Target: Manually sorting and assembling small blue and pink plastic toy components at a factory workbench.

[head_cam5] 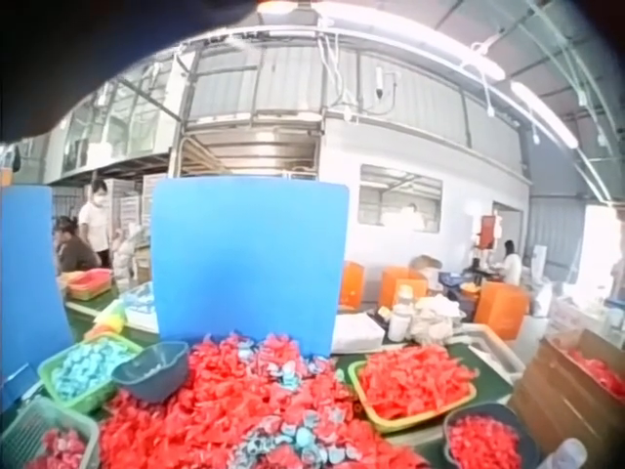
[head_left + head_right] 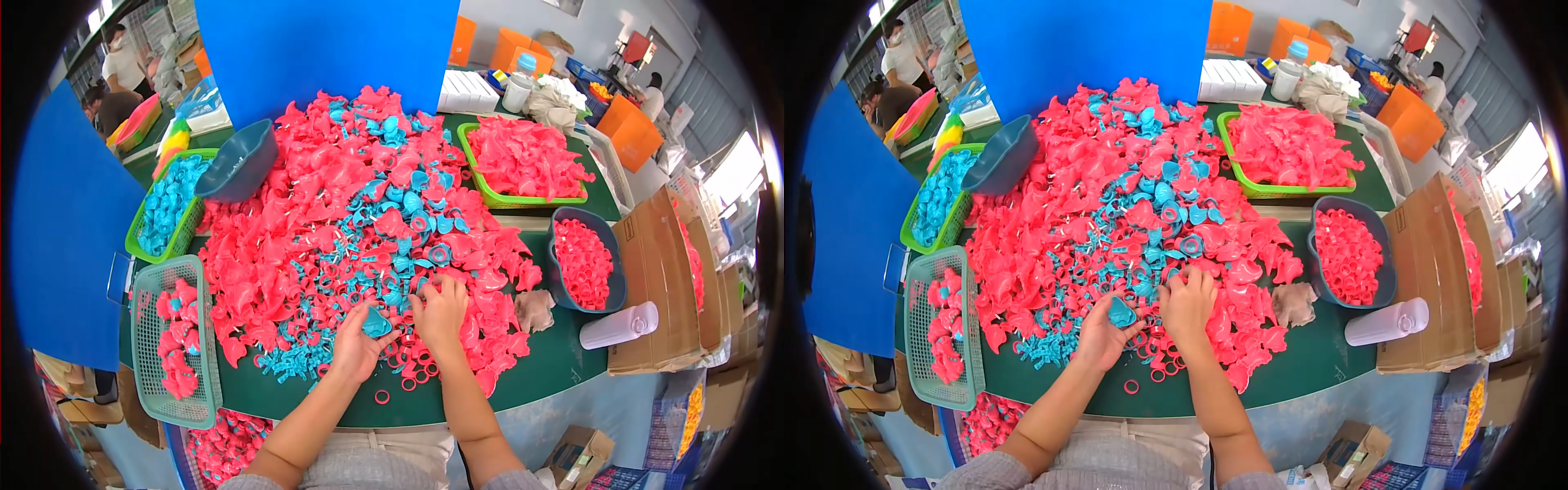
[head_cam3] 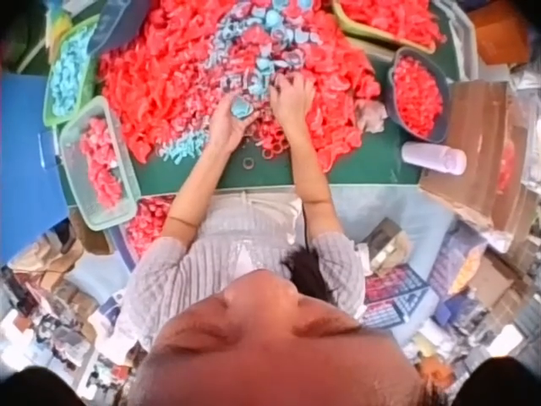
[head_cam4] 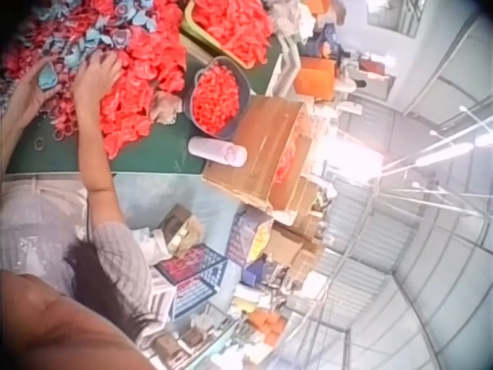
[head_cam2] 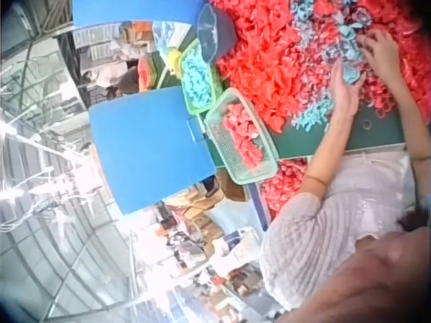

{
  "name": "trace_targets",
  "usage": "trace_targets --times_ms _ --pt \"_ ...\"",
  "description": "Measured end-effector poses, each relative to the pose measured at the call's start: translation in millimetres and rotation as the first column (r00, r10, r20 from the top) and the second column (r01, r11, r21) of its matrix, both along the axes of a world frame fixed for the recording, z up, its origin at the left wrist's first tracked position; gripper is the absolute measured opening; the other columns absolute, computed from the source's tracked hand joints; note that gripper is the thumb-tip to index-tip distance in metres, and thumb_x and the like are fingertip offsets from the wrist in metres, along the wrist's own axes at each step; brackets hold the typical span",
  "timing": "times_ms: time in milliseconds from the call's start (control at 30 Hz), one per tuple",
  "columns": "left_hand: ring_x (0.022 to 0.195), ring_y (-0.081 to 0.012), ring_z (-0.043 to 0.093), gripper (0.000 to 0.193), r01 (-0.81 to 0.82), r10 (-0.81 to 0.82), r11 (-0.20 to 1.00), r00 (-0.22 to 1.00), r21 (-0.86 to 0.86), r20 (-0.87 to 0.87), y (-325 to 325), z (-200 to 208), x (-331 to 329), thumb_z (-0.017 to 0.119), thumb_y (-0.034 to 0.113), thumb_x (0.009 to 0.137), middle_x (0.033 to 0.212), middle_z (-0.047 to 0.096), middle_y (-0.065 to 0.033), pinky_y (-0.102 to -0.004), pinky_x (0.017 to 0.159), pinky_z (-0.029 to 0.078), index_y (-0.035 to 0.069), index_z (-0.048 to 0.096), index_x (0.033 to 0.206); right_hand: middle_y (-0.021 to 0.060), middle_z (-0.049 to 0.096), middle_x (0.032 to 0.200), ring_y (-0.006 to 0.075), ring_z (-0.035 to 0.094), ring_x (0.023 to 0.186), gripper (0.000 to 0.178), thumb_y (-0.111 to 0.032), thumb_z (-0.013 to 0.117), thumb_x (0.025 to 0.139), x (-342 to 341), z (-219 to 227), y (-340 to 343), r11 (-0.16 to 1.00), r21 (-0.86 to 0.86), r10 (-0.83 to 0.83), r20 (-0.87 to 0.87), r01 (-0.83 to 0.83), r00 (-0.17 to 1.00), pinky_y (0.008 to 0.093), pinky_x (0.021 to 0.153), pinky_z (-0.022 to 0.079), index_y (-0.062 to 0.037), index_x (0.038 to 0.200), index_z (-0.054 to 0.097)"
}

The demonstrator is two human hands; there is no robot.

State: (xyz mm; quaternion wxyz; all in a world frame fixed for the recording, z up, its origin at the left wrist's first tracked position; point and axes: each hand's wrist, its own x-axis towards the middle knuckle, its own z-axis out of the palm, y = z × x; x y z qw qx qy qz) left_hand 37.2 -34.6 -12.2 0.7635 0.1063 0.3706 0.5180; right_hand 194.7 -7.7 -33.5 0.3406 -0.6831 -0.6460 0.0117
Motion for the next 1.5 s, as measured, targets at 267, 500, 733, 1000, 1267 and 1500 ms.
trace_targets --times_ms 267,500,733,1000,1267,1500 --pt "0.083 -0.0233 0.065 0.025 0.02 -0.02 1.0 0.995 0.0 -0.093 7 9 -4 0.047 0.022 0.098 0.098 0.062 -0.0097 -0.0387 0.07 0.055 0.005 0.054 0.115 0.0112 0.054 0.107 0.0328 0.045 0.107 0.02 -0.019 0.074 0.069 5 4 1 1.0 -0.025 -0.008 0.115 0.011 0.993 0.0476 0.087 0.036 -0.0058 0.083 0.068" --pt "0.065 -0.0184 0.061 0.026 0.052 -0.029 0.994 0.972 0.094 -0.233 39 4 -7 0.05 0.026 0.096 0.096 0.064 -0.0107 -0.0295 0.054 0.047 0.005 0.057 0.109 0.0131 0.054 0.115 0.0348 0.044 0.114 0.017 -0.018 0.071 0.074 7 1 7 0.997 0.075 -0.025 0.099 0.018 0.995 0.0484 0.093 0.034 -0.0047 0.083 0.067" --pt "0.091 -0.0242 0.062 0.028 0.083 -0.082 0.995 0.996 0.058 -0.018 74 4 0 0.045 0.034 0.098 0.1 0.062 -0.0095 -0.0453 0.076 0.052 0.011 0.055 0.11 0.0147 0.057 0.113 0.0288 0.053 0.107 0.01 -0.013 0.066 0.084 16 14 17 0.99 0.137 0.094 -0.759 0.016 0.645 0.0389 0.094 0.039 -0.0029 0.085 0.065" --pt "0.09 -0.024 0.062 0.027 0.105 -0.105 0.994 0.976 0.007 0.192 94 10 -12 0.047 0.035 0.097 0.095 0.061 -0.0082 -0.0468 0.075 0.054 0.01 0.053 0.105 0.0148 0.056 0.12 0.0339 0.047 0.118 0.018 -0.011 0.066 0.082 -10 42 61 0.974 0.126 0.221 -0.349 -0.188 0.911 0.0416 0.098 0.037 -0.007 0.099 0.068" --pt "0.087 -0.0248 0.061 0.024 0.022 -0.019 1.0 0.981 -0.014 0.192 108 7 -34 0.052 0.025 0.095 0.096 0.058 -0.0088 -0.0468 0.074 0.055 0.008 0.051 0.112 0.0128 0.054 0.125 0.0388 0.043 0.119 0.018 -0.008 0.069 0.072 8 27 114 0.996 0.085 -0.036 0.411 0.002 0.911 0.0507 0.098 0.036 -0.0081 0.089 0.069" --pt "0.086 -0.0246 0.06 0.023 -0.015 0.023 0.999 0.976 -0.036 0.216 119 5 -48 0.053 0.021 0.094 0.091 0.058 -0.0084 -0.0463 0.073 0.055 0.006 0.052 0.11 0.013 0.065 0.097 0.0274 0.06 0.089 0.014 -0.009 0.073 0.075 7 26 81 0.983 0.015 0.184 -0.205 -0.184 0.961 0.0366 0.079 0.048 -0.0012 0.083 0.066"
